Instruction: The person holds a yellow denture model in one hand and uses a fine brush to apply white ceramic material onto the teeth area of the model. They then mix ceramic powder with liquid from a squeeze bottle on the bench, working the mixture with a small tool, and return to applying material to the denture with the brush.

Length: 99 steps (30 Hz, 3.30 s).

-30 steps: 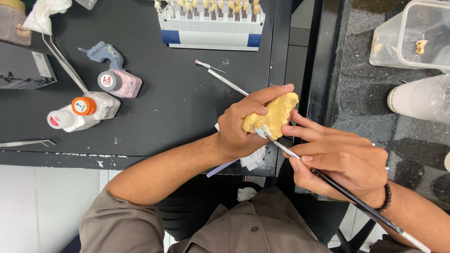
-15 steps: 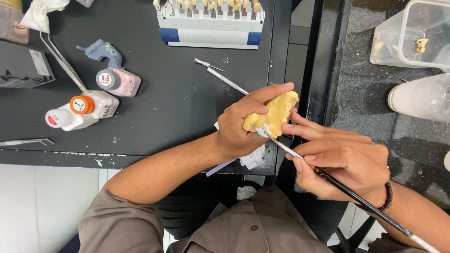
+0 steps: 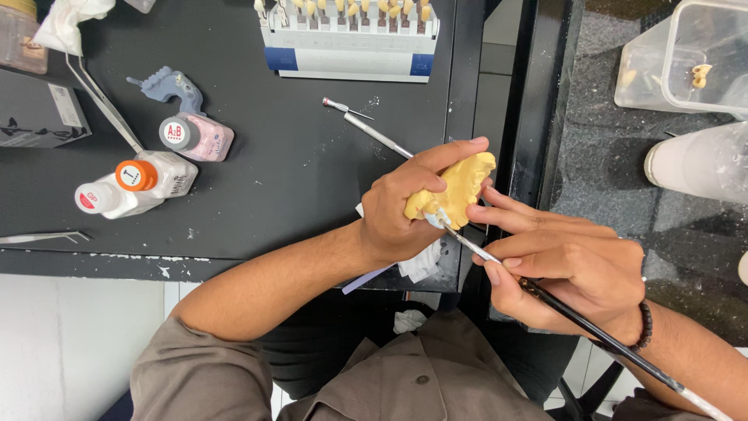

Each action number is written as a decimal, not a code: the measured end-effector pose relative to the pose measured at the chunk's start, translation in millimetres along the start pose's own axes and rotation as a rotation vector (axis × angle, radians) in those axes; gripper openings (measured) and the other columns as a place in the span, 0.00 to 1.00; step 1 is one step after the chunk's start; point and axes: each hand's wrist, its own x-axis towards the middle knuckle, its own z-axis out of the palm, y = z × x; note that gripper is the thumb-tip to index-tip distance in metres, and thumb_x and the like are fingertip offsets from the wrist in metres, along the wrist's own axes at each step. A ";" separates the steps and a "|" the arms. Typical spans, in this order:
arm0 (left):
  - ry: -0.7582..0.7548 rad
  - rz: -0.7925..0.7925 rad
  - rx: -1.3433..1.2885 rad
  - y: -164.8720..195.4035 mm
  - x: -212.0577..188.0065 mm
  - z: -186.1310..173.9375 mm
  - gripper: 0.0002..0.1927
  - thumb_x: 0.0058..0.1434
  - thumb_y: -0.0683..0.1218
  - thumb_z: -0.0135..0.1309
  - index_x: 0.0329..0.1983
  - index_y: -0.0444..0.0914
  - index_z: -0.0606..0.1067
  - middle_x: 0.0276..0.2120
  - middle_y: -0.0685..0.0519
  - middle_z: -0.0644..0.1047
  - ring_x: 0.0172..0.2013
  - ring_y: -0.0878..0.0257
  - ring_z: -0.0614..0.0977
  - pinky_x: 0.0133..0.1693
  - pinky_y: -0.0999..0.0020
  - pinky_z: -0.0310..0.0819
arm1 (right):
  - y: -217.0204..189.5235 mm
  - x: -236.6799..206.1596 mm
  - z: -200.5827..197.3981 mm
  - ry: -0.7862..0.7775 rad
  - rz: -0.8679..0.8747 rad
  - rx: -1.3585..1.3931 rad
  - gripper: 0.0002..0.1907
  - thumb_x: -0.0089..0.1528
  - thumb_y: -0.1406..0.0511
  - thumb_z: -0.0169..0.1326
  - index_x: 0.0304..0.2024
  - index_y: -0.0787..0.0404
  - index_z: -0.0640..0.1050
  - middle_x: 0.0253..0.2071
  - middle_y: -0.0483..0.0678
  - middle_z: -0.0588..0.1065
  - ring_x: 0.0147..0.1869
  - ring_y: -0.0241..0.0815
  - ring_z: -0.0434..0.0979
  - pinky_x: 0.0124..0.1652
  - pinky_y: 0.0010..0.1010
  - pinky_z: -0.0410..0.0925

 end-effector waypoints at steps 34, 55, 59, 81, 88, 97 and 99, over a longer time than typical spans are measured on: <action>0.000 -0.005 -0.004 20.5 -7.3 37.7 0.31 0.61 0.37 0.69 0.53 0.39 0.57 0.61 0.32 0.71 0.61 0.42 0.81 0.56 0.60 0.83 | -13.7 -34.2 -24.8 0.011 0.019 -0.006 0.09 0.60 0.75 0.59 0.33 0.64 0.69 0.31 0.54 0.80 0.53 0.61 0.83 0.60 0.57 0.74; -0.012 0.009 0.007 31.4 -11.3 53.3 0.31 0.62 0.36 0.69 0.53 0.39 0.57 0.62 0.31 0.71 0.60 0.42 0.81 0.56 0.60 0.83 | -24.3 -47.6 -34.9 0.018 0.016 -0.014 0.09 0.60 0.75 0.59 0.32 0.65 0.70 0.30 0.55 0.80 0.52 0.61 0.83 0.58 0.56 0.75; -0.009 0.010 0.002 30.9 -9.9 52.1 0.31 0.62 0.36 0.69 0.53 0.39 0.57 0.62 0.31 0.71 0.60 0.42 0.81 0.56 0.60 0.83 | -22.6 -45.6 -34.8 0.019 0.006 0.011 0.09 0.60 0.75 0.59 0.32 0.64 0.70 0.30 0.55 0.80 0.52 0.60 0.83 0.58 0.56 0.75; -0.024 -0.007 -0.007 7.3 39.6 112.3 0.33 0.60 0.38 0.71 0.54 0.38 0.57 0.63 0.32 0.70 0.62 0.42 0.80 0.58 0.59 0.82 | 8.2 -40.7 -112.5 0.008 -0.030 -0.008 0.09 0.59 0.75 0.61 0.34 0.65 0.71 0.32 0.56 0.80 0.52 0.61 0.83 0.57 0.57 0.75; -0.013 -0.009 0.001 8.7 21.5 155.3 0.33 0.59 0.37 0.72 0.53 0.38 0.57 0.62 0.32 0.71 0.61 0.42 0.80 0.57 0.60 0.82 | 13.5 -79.9 -132.7 0.001 -0.025 -0.009 0.10 0.60 0.75 0.60 0.35 0.65 0.70 0.32 0.56 0.80 0.52 0.61 0.83 0.58 0.57 0.75; 0.131 -0.352 -0.134 36.5 32.6 193.7 0.33 0.63 0.38 0.70 0.57 0.39 0.58 0.55 0.43 0.79 0.52 0.64 0.84 0.52 0.71 0.85 | 11.6 -110.2 -167.7 0.073 0.013 0.051 0.08 0.62 0.74 0.55 0.36 0.64 0.68 0.31 0.58 0.78 0.50 0.61 0.84 0.58 0.63 0.74; 0.121 -0.436 -0.155 39.8 35.7 198.6 0.34 0.62 0.38 0.70 0.58 0.38 0.57 0.53 0.45 0.80 0.51 0.66 0.84 0.52 0.72 0.83 | 9.4 -115.9 -177.4 0.083 0.040 0.053 0.07 0.64 0.74 0.55 0.38 0.64 0.69 0.33 0.60 0.78 0.49 0.61 0.84 0.56 0.59 0.76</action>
